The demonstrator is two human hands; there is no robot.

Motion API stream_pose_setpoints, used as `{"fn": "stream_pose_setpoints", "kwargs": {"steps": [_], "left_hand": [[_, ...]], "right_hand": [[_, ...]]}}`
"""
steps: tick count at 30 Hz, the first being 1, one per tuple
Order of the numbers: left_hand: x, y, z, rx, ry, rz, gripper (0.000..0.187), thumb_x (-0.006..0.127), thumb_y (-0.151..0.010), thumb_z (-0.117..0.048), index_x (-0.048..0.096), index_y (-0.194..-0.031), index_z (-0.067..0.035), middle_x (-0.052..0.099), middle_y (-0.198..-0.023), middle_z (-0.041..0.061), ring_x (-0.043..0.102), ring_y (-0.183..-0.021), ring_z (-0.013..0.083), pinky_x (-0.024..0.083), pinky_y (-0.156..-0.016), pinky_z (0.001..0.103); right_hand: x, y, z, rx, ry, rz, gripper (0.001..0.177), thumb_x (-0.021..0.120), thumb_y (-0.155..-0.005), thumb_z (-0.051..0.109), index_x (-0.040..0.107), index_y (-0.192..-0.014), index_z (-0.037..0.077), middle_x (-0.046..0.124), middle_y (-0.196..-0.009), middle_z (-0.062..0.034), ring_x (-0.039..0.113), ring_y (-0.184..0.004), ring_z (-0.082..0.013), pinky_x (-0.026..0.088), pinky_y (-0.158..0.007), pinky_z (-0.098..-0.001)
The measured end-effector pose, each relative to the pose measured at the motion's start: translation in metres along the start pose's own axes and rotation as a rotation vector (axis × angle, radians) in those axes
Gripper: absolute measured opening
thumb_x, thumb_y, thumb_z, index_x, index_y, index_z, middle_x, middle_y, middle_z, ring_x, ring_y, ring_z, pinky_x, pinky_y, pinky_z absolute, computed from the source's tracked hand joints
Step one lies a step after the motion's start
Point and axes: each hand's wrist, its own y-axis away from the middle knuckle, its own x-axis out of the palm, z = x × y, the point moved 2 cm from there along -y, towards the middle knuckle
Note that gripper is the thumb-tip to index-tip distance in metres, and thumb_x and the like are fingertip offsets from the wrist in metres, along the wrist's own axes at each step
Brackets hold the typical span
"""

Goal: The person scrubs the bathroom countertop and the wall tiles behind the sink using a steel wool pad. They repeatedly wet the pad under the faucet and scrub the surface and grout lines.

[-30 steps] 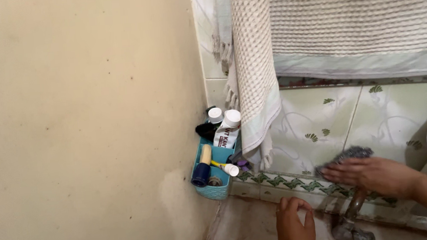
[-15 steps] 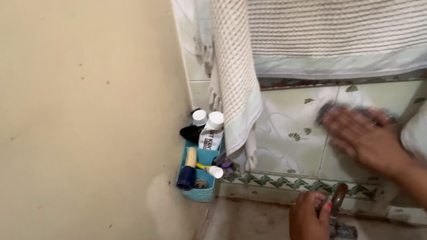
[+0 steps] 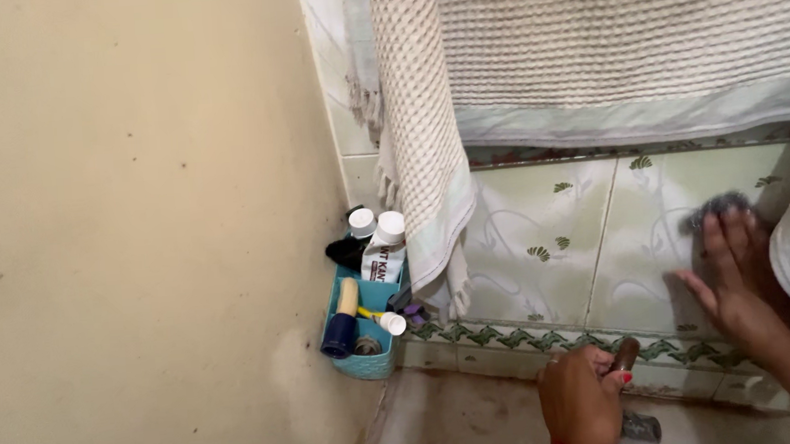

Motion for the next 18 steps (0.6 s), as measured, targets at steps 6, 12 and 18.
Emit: {"fn": "stream_pose_setpoints", "kwargs": {"steps": [6, 12, 18], "left_hand": [[0.005, -0.004, 0.002, -0.092, -0.030, 0.025, 0.017, 0.083, -0.083, -0.015, 0.073, -0.095, -0.008, 0.074, -0.090, 0.008, 0.070, -0.090, 0.0271, 0.049, -0.086, 0.043], [0.008, -0.005, 0.006, 0.000, -0.071, -0.008, 0.019, 0.084, -0.082, -0.016, 0.072, -0.094, -0.008, 0.074, -0.087, 0.007, 0.068, -0.091, 0.0272, 0.047, -0.085, 0.044], [0.014, -0.005, 0.015, -0.060, -0.002, -0.010, 0.020, 0.084, -0.083, -0.018, 0.071, -0.095, -0.009, 0.073, -0.089, 0.007, 0.069, -0.090, 0.0266, 0.050, -0.084, 0.043]], "right_hand": [[0.012, -0.038, 0.044, -0.140, 0.314, 0.102, 0.077, 0.044, -0.094, 0.045, 0.016, -0.163, 0.024, 0.006, -0.168, -0.0019, 0.009, -0.152, -0.0186, 0.008, -0.121, -0.0502], [0.002, 0.008, 0.079, -0.452, 0.179, 0.345, 0.067, 0.032, -0.097, 0.045, 0.017, -0.159, 0.025, 0.017, -0.165, 0.0050, 0.018, -0.148, -0.0115, 0.011, -0.117, -0.0415], [-0.014, -0.026, 0.087, -0.455, 0.215, 0.255, 0.064, 0.032, -0.098, 0.045, 0.021, -0.158, 0.024, 0.023, -0.163, 0.0014, 0.020, -0.148, -0.0120, 0.013, -0.120, -0.0419]]}}
